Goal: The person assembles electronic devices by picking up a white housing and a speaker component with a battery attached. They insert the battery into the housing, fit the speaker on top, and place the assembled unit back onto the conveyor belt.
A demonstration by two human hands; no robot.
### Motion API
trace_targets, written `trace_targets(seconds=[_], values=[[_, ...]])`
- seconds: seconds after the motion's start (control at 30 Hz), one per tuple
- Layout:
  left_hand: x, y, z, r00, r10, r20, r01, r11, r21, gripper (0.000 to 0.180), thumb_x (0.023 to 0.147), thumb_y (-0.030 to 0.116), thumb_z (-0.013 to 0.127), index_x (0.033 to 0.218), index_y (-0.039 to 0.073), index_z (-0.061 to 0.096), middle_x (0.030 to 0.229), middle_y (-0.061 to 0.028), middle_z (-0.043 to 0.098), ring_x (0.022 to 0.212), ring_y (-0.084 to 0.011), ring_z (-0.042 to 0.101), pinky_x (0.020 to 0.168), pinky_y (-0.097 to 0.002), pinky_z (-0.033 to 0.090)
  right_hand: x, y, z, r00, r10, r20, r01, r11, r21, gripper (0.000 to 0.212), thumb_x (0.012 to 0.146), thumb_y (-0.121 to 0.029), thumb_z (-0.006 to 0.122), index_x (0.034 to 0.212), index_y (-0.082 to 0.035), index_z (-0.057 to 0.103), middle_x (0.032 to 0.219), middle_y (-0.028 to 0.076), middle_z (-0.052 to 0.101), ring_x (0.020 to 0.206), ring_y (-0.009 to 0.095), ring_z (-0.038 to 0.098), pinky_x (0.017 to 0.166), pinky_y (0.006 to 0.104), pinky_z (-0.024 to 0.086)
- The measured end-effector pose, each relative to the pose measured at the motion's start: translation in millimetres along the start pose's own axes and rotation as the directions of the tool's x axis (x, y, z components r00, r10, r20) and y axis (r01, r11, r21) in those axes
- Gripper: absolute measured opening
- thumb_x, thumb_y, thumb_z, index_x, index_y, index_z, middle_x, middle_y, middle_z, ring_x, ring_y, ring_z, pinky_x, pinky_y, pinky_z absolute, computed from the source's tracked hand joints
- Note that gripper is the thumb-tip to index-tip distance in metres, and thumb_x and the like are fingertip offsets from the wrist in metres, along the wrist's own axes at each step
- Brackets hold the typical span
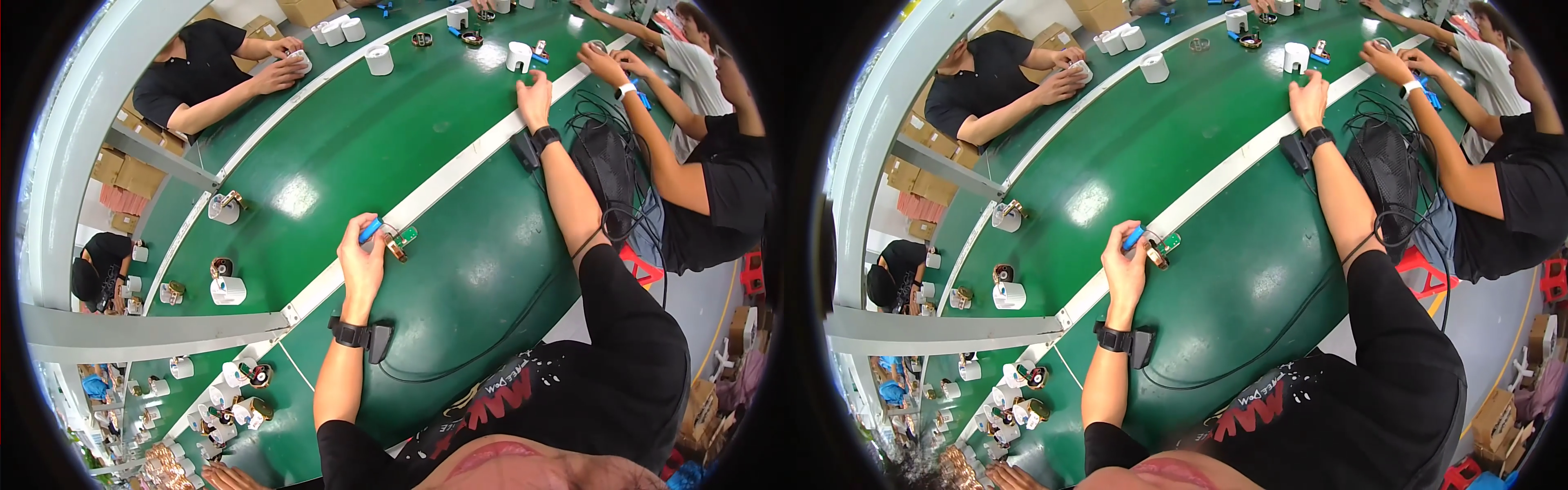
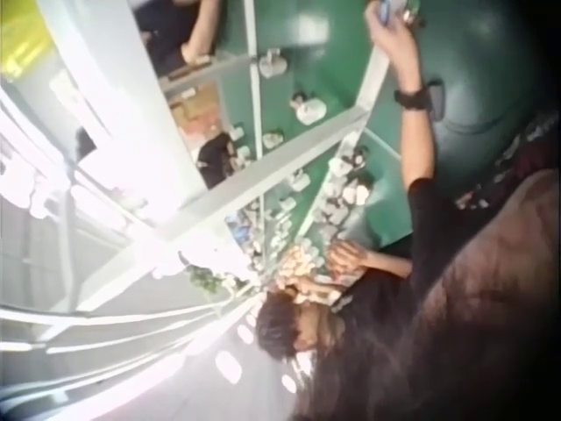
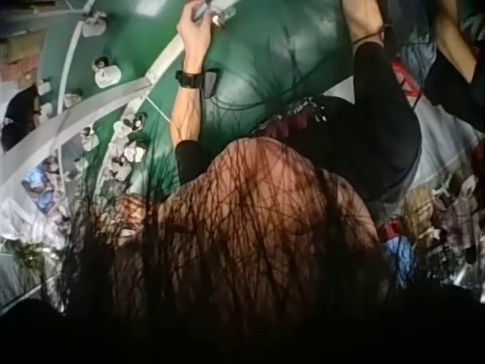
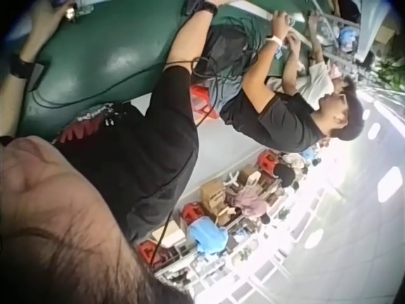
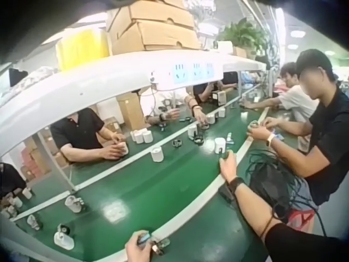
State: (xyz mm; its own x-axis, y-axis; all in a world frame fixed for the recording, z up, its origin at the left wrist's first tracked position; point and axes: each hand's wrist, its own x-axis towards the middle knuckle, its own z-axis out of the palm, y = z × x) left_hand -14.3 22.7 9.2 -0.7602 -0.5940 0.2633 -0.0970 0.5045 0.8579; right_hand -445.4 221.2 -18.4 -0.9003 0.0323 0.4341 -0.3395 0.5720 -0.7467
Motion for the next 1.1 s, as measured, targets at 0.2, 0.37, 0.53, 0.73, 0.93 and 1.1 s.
trace_targets(seconds=[0.2, 0.37, 0.53, 0.73, 0.93, 1.1], values=[[1.0, 6.5, 0.6, 0.999, -0.034, 0.017, 0.034, 0.999, 0.006, 0.023, 0.086, 0.000, 0.065, 0.108, 0.001, 0.061, 0.096, -0.0103, 0.069, 0.092, -0.0174, 0.065, 0.087, -0.0313, 0.050, 11.0, -21.2, 4.8, 0.997, 0.074, -0.016, -0.075, 0.983, -0.169, 0.061, 0.079, -0.018, 0.068, 0.136, -0.018, 0.045, 0.137, 0.028, 0.041, 0.115, 0.041, 0.055, 0.093, 0.0472, 0.048], [4.5, 10.0, 2.1, 0.998, -0.035, 0.047, 0.034, 0.999, 0.010, 0.022, 0.085, 0.000, 0.066, 0.106, 0.001, 0.062, 0.094, -0.0096, 0.069, 0.091, -0.0170, 0.065, 0.086, -0.0312, 0.050, 16.2, -22.2, 13.4, 0.998, -0.006, -0.068, -0.014, 0.958, -0.286, 0.057, 0.080, -0.020, 0.069, 0.133, -0.019, 0.046, 0.138, 0.027, 0.040, 0.112, 0.043, 0.056, 0.094, 0.0471, 0.048], [0.5, 8.0, -0.1, 1.000, 0.005, 0.022, -0.004, 1.000, -0.023, 0.022, 0.084, 0.000, 0.067, 0.106, 0.001, 0.062, 0.094, -0.0099, 0.069, 0.091, -0.0176, 0.065, 0.085, -0.0311, 0.050, 22.1, -9.6, 11.1, 0.984, -0.164, -0.070, 0.143, 0.960, -0.240, 0.039, 0.081, -0.021, 0.069, 0.116, -0.012, 0.054, 0.125, 0.027, 0.051, 0.104, 0.041, 0.060, 0.089, 0.0482, 0.050], [-5.3, -2.8, 0.2, 0.998, 0.022, -0.060, -0.025, 0.998, -0.054, 0.023, 0.083, -0.002, 0.067, 0.105, 0.001, 0.062, 0.095, -0.0104, 0.069, 0.093, -0.0191, 0.066, 0.086, -0.0314, 0.051, -11.5, -15.0, 14.4, 0.987, -0.144, -0.073, 0.144, 0.990, -0.007, 0.025, 0.085, -0.024, 0.070, 0.097, -0.006, 0.058, 0.095, 0.017, 0.065, 0.093, 0.032, 0.065, 0.079, 0.0454, 0.052], [0.1, -10.5, -10.2, 0.991, 0.131, -0.023, -0.132, 0.991, -0.027, 0.033, 0.080, -0.006, 0.066, 0.112, 0.002, 0.059, 0.102, -0.0115, 0.067, 0.097, -0.0213, 0.065, 0.093, -0.0334, 0.050, -146.9, -138.7, -7.6, 0.520, -0.220, 0.826, -0.660, 0.510, 0.551, 0.031, 0.100, -0.027, 0.054, 0.122, -0.006, 0.053, 0.110, 0.012, 0.065, 0.087, 0.015, 0.064, 0.078, 0.0289, 0.052], [0.0, 2.2, -3.7, 0.992, 0.119, 0.039, -0.113, 0.985, -0.134, 0.045, 0.080, -0.007, 0.064, 0.123, 0.003, 0.053, 0.107, -0.0134, 0.065, 0.102, -0.0241, 0.064, 0.096, -0.0348, 0.050, -203.7, -175.5, -20.2, 0.071, -0.383, 0.921, -0.846, 0.466, 0.259, 0.038, 0.103, -0.031, 0.049, 0.132, -0.007, 0.046, 0.114, 0.012, 0.063, 0.080, 0.012, 0.056, 0.071, 0.0274, 0.046]])
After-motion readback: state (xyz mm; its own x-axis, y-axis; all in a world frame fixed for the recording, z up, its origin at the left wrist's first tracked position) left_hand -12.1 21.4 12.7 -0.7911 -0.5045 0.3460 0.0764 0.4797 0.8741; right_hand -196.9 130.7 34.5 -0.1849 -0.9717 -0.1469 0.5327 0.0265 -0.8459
